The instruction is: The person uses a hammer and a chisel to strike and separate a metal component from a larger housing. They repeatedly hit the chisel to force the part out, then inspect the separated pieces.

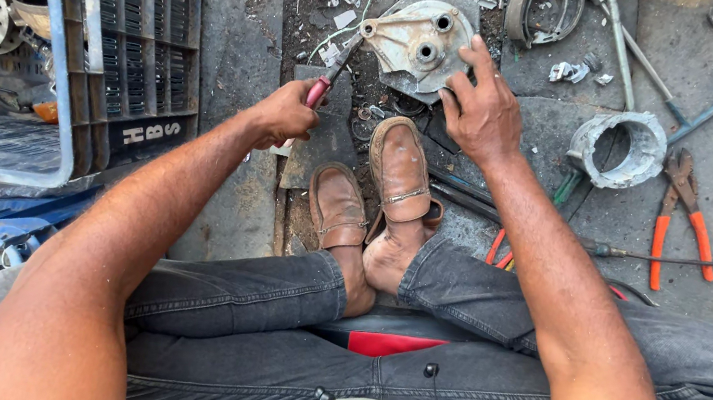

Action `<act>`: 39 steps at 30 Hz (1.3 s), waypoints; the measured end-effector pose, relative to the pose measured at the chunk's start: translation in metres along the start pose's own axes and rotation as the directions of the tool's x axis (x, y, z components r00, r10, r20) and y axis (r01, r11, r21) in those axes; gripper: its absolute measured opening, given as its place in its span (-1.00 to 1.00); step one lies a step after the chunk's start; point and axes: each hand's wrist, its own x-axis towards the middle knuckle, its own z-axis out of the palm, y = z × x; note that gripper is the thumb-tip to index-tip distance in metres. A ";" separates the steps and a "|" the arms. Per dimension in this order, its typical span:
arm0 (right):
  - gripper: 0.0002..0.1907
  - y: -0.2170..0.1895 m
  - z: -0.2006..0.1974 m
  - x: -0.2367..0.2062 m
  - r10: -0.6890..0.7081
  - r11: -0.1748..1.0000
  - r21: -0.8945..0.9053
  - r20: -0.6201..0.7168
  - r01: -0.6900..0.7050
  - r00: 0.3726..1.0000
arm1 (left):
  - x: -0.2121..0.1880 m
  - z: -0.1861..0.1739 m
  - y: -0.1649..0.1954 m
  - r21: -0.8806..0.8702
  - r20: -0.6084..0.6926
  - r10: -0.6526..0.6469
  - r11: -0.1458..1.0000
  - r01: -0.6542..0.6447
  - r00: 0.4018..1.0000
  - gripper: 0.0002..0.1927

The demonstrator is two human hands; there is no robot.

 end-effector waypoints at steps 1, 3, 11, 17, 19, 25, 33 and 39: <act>-0.78 0.000 0.001 0.000 0.001 1.000 0.000 -0.002 -0.001 1.000 | 0.002 -0.001 -0.001 0.003 0.004 0.006 1.000 -0.006 1.000 -0.47; -0.78 0.001 0.002 0.000 0.003 1.000 -0.001 -0.010 -0.003 1.000 | 0.006 -0.002 -0.004 0.000 0.006 0.048 0.999 -0.048 0.999 -0.45; -0.77 0.005 0.008 -0.002 -0.001 1.000 -0.013 -0.030 0.001 1.000 | 0.015 -0.009 -0.010 -0.014 0.001 0.055 0.998 -0.055 0.999 -0.50; -0.79 0.002 0.007 -0.003 0.017 1.000 -0.016 -0.029 -0.017 0.999 | -0.003 -0.017 0.001 -0.020 -0.078 -0.015 1.000 0.014 0.997 -0.54; -0.79 -0.002 0.005 0.000 -0.004 0.999 -0.045 -0.056 0.002 0.998 | -0.016 -0.020 0.005 0.042 -0.114 -0.088 0.995 0.093 0.990 -0.57; -0.86 -0.036 -0.005 0.008 -0.135 0.979 -0.169 -0.118 0.114 0.984 | -0.077 -0.052 0.036 0.156 -0.069 -0.264 0.949 0.272 0.962 -0.74; -0.60 -0.132 0.080 0.031 -0.156 0.972 0.220 0.362 0.078 0.919 | -0.244 -0.110 0.077 0.504 -0.195 0.071 0.863 0.038 0.978 -0.80; -0.52 -0.152 0.131 0.046 0.018 0.994 0.082 0.549 -0.076 0.835 | -0.285 -0.125 0.073 0.237 -0.226 0.238 0.954 -0.184 0.945 -0.82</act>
